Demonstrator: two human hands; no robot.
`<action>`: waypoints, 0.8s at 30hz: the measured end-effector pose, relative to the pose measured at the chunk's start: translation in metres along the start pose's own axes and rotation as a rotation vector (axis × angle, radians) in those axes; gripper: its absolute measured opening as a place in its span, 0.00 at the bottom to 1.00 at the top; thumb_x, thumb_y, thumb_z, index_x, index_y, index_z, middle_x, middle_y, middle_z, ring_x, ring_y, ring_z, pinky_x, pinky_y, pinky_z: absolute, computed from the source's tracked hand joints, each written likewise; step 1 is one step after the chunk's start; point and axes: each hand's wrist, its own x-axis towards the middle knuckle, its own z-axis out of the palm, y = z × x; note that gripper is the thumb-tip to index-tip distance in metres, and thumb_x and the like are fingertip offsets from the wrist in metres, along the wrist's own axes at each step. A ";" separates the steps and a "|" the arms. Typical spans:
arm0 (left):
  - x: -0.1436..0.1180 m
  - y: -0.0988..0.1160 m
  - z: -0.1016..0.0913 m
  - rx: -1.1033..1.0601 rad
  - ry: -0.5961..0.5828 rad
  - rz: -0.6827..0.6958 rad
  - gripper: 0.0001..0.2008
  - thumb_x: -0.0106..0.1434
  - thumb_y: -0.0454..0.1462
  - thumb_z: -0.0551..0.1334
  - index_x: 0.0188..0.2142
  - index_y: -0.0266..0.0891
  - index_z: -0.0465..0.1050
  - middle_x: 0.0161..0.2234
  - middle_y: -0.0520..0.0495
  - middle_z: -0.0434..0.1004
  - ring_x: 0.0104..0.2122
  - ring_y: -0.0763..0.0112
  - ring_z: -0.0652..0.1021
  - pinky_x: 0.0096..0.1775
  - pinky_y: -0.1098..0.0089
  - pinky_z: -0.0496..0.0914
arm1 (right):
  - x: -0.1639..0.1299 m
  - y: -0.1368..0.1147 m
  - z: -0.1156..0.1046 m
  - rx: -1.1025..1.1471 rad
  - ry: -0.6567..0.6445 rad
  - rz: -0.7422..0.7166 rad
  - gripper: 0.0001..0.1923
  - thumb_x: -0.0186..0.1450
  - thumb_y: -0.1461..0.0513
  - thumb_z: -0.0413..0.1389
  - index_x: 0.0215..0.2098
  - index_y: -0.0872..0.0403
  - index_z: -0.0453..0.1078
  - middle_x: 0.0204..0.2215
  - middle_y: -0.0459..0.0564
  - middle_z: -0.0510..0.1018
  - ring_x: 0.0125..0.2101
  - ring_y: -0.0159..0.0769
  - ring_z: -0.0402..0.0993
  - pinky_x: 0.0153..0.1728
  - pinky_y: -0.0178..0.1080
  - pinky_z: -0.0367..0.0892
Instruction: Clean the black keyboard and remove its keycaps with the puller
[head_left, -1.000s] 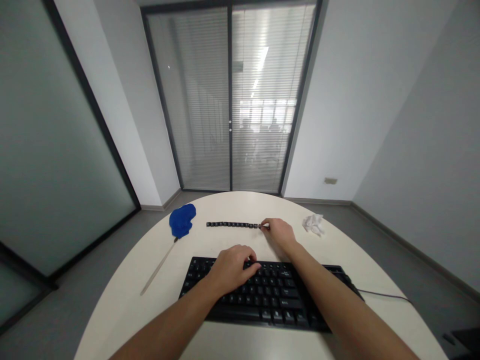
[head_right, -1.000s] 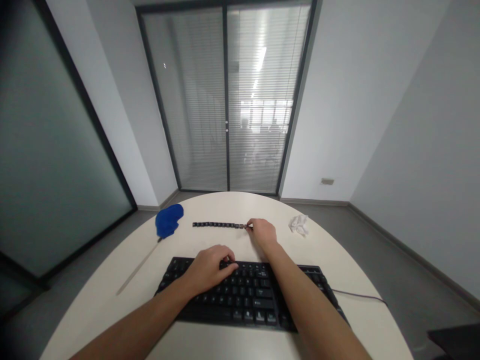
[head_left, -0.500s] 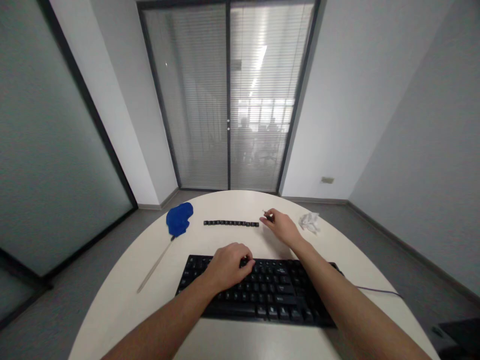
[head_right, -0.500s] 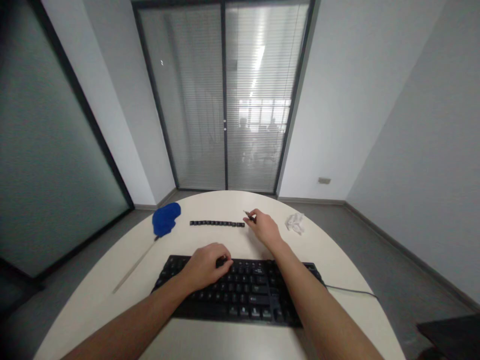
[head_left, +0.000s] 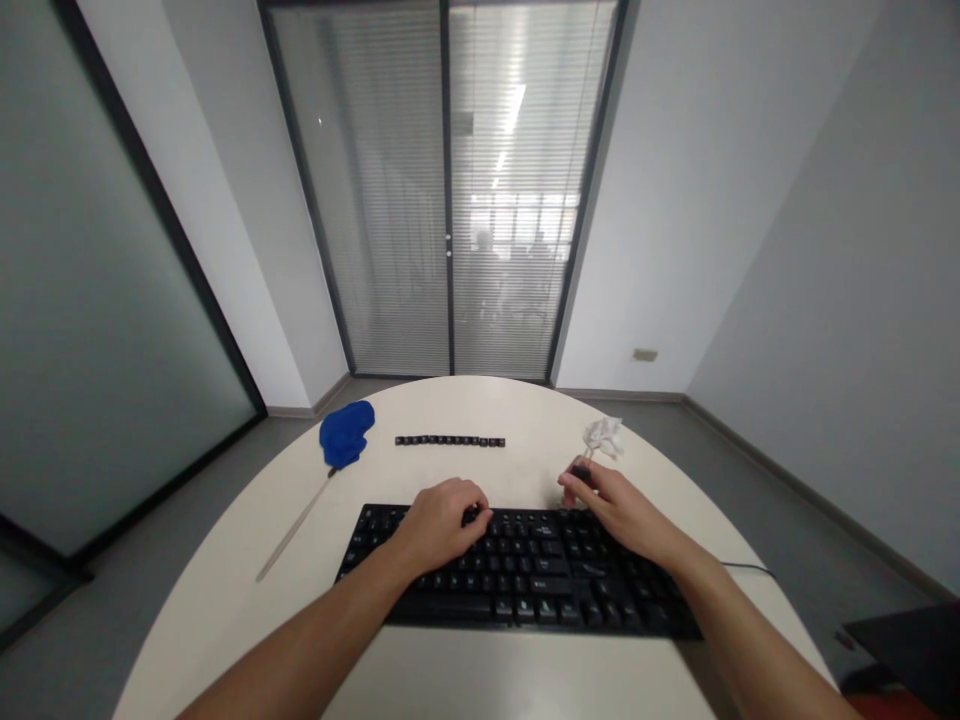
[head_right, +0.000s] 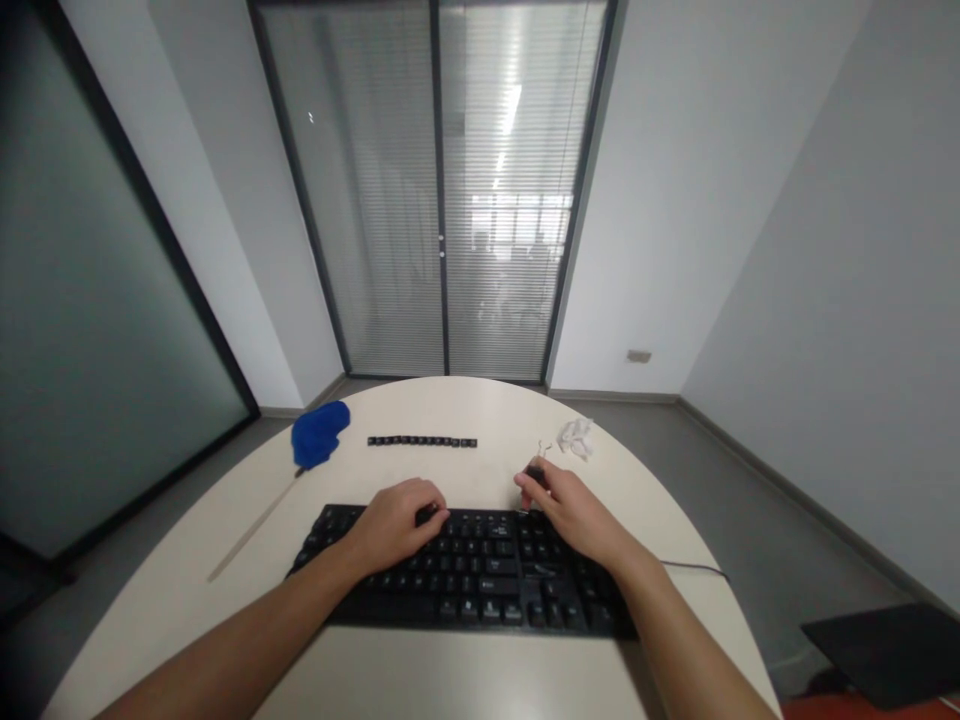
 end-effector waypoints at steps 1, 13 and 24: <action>0.000 0.000 0.000 0.002 0.004 0.000 0.05 0.65 0.36 0.58 0.33 0.41 0.73 0.34 0.51 0.78 0.36 0.67 0.75 0.39 0.69 0.66 | -0.001 0.003 0.001 0.008 -0.006 0.010 0.20 0.71 0.48 0.45 0.32 0.52 0.67 0.29 0.49 0.77 0.33 0.39 0.74 0.40 0.40 0.66; 0.001 0.000 0.000 -0.001 -0.010 -0.013 0.06 0.65 0.36 0.58 0.33 0.41 0.73 0.33 0.50 0.77 0.36 0.68 0.75 0.38 0.69 0.66 | 0.002 0.008 0.009 0.020 -0.072 -0.001 0.19 0.71 0.49 0.47 0.31 0.52 0.67 0.28 0.48 0.78 0.31 0.38 0.74 0.35 0.37 0.66; 0.001 0.000 0.000 -0.005 -0.015 -0.009 0.06 0.65 0.36 0.58 0.33 0.41 0.73 0.34 0.51 0.78 0.36 0.68 0.75 0.38 0.69 0.67 | 0.001 0.017 0.003 -0.081 -0.097 0.020 0.23 0.69 0.48 0.48 0.28 0.54 0.73 0.26 0.48 0.79 0.29 0.39 0.73 0.30 0.36 0.64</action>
